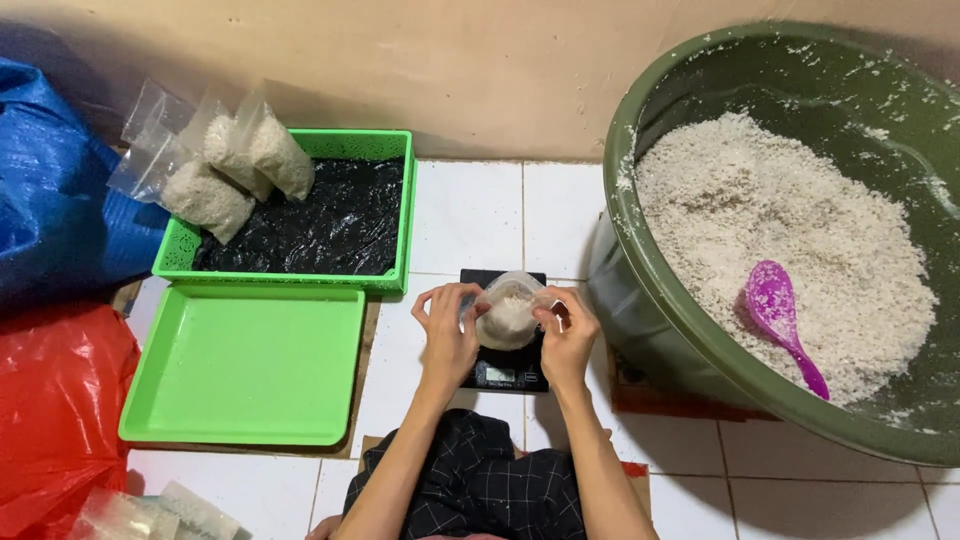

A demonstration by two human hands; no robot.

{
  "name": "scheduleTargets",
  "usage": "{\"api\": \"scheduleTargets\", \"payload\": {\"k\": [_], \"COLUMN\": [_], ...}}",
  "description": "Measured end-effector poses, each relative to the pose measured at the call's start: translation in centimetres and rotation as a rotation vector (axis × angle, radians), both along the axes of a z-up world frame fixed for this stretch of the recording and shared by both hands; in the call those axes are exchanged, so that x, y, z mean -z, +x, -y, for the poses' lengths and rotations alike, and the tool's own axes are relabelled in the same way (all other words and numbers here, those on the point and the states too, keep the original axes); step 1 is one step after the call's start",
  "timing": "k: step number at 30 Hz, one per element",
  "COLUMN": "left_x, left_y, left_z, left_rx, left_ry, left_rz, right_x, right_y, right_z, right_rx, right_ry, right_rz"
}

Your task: Packaging granular food material into small plastic bags using a scoop and a digital scale.

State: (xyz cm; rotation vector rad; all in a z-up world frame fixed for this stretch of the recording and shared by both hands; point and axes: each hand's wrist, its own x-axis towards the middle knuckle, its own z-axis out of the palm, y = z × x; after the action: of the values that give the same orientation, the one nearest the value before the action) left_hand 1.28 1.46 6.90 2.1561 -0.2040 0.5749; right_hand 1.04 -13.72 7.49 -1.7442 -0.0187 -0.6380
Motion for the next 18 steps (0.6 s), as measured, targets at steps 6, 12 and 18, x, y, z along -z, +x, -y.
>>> {"api": "scheduleTargets", "payload": {"k": [6, 12, 18], "left_x": [0.0, 0.3, 0.3], "left_y": [-0.2, -0.2, -0.1], "left_z": [1.7, 1.7, 1.2], "left_rx": [-0.159, -0.186, -0.167], "left_ry": [0.055, 0.091, 0.089], "left_rz": [0.082, 0.100, 0.093], "right_x": [-0.1, 1.1, 0.7], "right_y": [0.5, 0.6, 0.6], "right_z": [-1.3, -1.4, -1.1], "right_rx": [0.160, 0.234, 0.232], "right_ry": [-0.174, -0.190, -0.191], "right_rz": [0.097, 0.135, 0.141]}}
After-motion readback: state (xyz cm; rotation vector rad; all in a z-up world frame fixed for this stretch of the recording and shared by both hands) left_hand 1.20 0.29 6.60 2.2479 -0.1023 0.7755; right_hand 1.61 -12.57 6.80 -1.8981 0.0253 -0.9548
